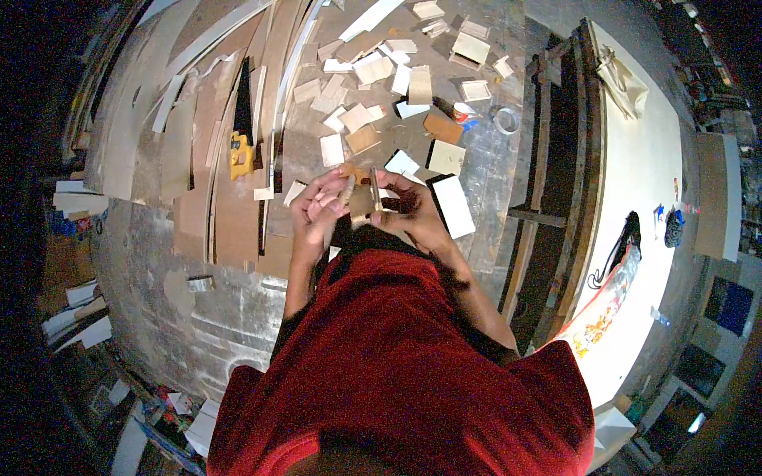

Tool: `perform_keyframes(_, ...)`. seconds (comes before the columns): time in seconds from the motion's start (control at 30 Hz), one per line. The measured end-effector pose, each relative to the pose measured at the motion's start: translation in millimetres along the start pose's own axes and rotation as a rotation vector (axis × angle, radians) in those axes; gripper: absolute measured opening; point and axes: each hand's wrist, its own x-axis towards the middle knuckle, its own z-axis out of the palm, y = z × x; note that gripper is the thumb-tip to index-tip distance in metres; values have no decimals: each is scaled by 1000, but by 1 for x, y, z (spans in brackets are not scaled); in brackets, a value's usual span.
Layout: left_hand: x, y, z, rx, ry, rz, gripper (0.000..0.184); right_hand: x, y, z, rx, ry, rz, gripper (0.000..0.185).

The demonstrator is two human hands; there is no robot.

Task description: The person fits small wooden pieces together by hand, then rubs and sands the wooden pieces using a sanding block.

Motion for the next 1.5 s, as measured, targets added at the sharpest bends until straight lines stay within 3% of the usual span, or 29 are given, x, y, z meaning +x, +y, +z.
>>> perform_keyframes(0.1,0,8,3,-42,-23,38,55,-2,-7,6,109,83,-28,69)
perform_keyframes(0.27,-2,7,6,-42,-18,85,53,-4,-25,18,-45,114,-104,72)
perform_keyframes(0.4,-1,2,11,-152,-6,127,49,-9,-41,30,-16,142,-36,72)
perform_keyframes(0.8,-4,-3,14,-270,64,58,44,-11,-46,37,-29,183,-47,70)
perform_keyframes(1.33,-11,5,13,-95,78,102,32,-15,-50,41,-18,188,-62,67)
perform_keyframes(1.5,-6,5,20,4,59,407,28,-14,-48,38,33,192,-41,73)
